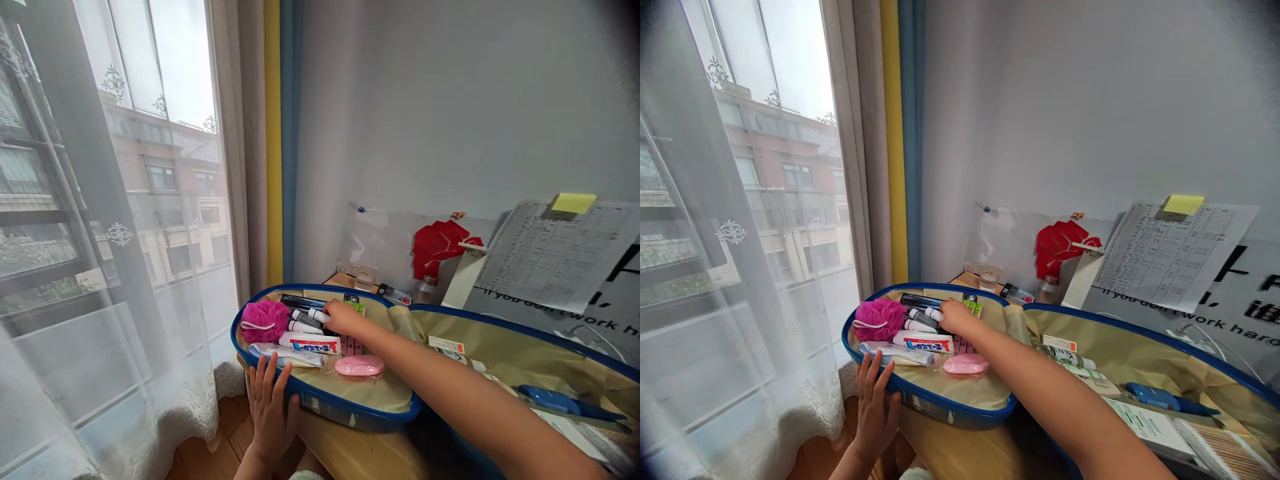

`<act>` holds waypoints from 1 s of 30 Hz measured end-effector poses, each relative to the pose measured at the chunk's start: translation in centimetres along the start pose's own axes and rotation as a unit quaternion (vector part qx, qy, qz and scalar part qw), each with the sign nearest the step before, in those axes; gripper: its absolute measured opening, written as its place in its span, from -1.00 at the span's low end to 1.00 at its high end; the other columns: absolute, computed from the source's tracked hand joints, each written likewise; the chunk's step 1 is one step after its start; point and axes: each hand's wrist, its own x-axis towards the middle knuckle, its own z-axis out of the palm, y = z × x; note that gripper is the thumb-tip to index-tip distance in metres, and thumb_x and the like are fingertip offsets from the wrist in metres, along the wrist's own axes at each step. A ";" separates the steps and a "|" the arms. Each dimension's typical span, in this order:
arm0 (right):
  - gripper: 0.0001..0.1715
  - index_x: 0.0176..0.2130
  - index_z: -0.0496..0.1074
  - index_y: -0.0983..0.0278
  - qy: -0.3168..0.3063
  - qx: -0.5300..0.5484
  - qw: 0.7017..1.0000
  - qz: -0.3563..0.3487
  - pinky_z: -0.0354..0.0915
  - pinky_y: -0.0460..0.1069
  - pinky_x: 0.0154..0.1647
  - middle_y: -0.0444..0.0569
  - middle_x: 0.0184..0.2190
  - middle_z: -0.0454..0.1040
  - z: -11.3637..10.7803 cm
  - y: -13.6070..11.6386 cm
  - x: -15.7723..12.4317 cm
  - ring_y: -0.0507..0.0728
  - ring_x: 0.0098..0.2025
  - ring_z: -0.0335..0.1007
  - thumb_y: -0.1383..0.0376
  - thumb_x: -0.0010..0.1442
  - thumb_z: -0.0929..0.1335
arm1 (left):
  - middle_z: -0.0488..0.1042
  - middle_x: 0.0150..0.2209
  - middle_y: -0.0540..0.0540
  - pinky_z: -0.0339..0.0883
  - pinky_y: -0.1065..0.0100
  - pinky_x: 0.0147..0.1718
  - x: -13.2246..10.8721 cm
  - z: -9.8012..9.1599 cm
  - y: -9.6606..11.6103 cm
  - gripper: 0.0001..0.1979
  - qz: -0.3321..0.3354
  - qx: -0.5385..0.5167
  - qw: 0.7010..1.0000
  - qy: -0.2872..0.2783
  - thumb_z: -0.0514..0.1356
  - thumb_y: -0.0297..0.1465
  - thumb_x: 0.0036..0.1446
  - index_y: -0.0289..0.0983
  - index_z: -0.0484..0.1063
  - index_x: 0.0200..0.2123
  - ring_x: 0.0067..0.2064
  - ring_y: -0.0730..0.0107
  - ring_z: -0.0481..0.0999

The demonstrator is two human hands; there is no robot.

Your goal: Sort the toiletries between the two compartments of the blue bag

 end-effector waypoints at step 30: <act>-0.77 -0.28 0.48 0.28 -0.093 0.063 0.989 0.101 0.38 0.02 -0.12 -0.08 -0.29 0.53 -3.3 17.6 -14.6 0.01 -0.27 0.42 0.16 0.28 0.37 | -0.06 0.45 -0.17 -0.20 -0.23 0.37 0.3 -0.1 0.0 -0.32 0.001 -0.014 1.000 0.001 0.05 -0.53 0.25 -0.10 -0.02 0.39 0.46 0.01 -0.15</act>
